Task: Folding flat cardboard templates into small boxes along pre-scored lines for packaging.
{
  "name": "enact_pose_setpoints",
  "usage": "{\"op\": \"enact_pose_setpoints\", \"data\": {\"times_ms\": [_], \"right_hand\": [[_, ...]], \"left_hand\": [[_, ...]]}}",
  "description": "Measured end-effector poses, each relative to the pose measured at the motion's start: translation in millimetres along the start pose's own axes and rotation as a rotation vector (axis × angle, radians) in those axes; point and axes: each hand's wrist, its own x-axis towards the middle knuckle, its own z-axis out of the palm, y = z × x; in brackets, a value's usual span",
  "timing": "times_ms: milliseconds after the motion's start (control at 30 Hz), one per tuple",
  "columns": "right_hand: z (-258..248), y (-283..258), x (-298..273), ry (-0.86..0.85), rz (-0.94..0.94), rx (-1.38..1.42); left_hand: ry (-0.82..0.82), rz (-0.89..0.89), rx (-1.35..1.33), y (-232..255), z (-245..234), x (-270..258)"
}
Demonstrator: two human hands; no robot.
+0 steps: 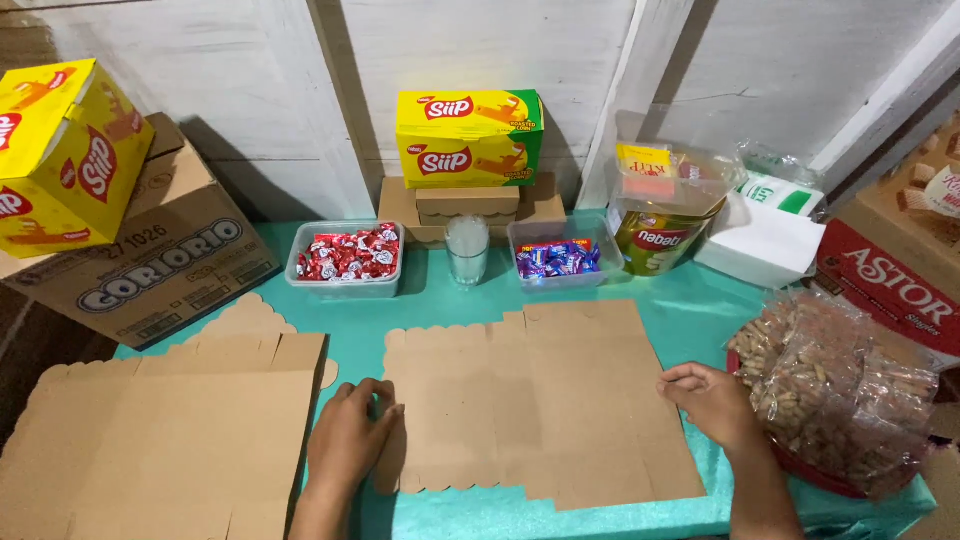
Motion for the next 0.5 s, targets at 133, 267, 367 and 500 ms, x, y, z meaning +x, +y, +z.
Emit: {"op": "enact_pose_setpoints", "data": {"times_ms": [133,267,367,500], "right_hand": [[6.3,-6.9,-4.3,0.072,-0.018,-0.116],[20.1,-15.6,-8.6,0.19,-0.11,-0.393],[40.1,-26.1,-15.5,0.265,-0.296,-0.393],[80.9,-32.9,-18.0,0.305,-0.748,-0.345]], "left_hand": [[-0.03,-0.004,-0.038,-4.6,4.6,2.9],[-0.016,-0.008,-0.033,0.5,5.6,-1.4],[0.058,0.059,-0.044,3.8,12.5,-1.6],[-0.019,0.387,-0.238,17.8,-1.4,-10.8]]}}
